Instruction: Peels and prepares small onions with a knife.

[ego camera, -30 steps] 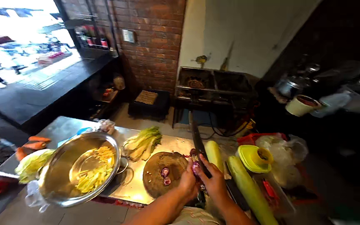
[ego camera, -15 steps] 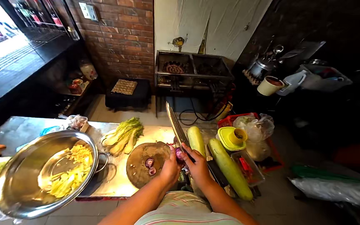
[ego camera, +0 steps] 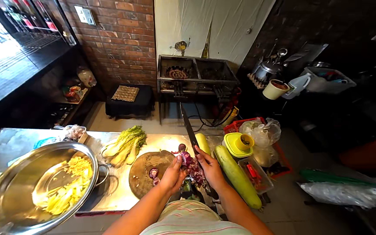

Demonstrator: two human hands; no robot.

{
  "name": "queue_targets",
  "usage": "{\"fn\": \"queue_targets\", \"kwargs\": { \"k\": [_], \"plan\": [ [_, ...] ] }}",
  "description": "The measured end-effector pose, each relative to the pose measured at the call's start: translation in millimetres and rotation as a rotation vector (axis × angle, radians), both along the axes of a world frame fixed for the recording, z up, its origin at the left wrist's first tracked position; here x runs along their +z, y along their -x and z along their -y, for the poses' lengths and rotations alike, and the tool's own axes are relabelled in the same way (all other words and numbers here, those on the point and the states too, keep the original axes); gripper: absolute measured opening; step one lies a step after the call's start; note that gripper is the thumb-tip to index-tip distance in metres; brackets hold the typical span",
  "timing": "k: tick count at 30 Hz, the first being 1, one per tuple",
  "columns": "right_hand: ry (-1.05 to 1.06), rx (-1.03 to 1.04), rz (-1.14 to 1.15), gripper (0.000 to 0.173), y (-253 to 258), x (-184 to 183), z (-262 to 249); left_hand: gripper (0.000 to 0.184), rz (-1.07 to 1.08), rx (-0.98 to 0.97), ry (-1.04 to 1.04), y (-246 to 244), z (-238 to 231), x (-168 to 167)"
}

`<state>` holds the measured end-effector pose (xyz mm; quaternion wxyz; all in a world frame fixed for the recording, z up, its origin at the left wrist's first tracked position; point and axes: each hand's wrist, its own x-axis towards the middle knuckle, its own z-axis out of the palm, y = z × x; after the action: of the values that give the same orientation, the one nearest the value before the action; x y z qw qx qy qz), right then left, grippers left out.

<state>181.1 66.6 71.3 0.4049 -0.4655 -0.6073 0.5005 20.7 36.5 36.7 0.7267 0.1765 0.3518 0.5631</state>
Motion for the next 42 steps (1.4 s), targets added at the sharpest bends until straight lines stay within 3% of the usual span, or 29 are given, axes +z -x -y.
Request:
{"fn": "queue_targets", "kwargs": {
  "k": [5, 11, 23, 27, 30, 32, 37, 42],
  "plan": [
    [-0.048, 0.034, 0.092, 0.043, 0, -10, -5, 0.039, 0.021, -0.030, -0.016, -2, 0, 0],
    [-0.033, 0.008, 0.099, 0.065, 4, -14, -2, 0.042, 0.051, -0.105, -0.139, 0, 3, -8],
    [-0.087, -0.004, 0.028, 0.044, 7, -16, 10, 0.041, 0.033, -0.123, -0.213, 0, 7, -10],
    [-0.333, -0.036, 0.319, 0.035, 8, -24, 18, 0.035, -0.065, -0.068, -0.113, -6, 8, -5],
    [-0.356, -0.016, 0.356, 0.035, 9, -26, 20, 0.032, -0.117, 0.045, 0.028, -8, 4, -5],
    [-0.282, -0.047, 0.440, 0.038, 4, -25, 12, 0.041, -0.111, 0.103, 0.080, -2, 0, -13],
    [0.048, 0.070, 1.118, 0.052, -13, -30, -17, 0.040, 0.024, 0.174, 0.227, 12, -1, -18],
    [0.137, 0.044, 1.294, 0.067, -14, -60, -25, 0.045, 0.078, 0.190, 0.221, 16, 0, -19]
  ]
}}
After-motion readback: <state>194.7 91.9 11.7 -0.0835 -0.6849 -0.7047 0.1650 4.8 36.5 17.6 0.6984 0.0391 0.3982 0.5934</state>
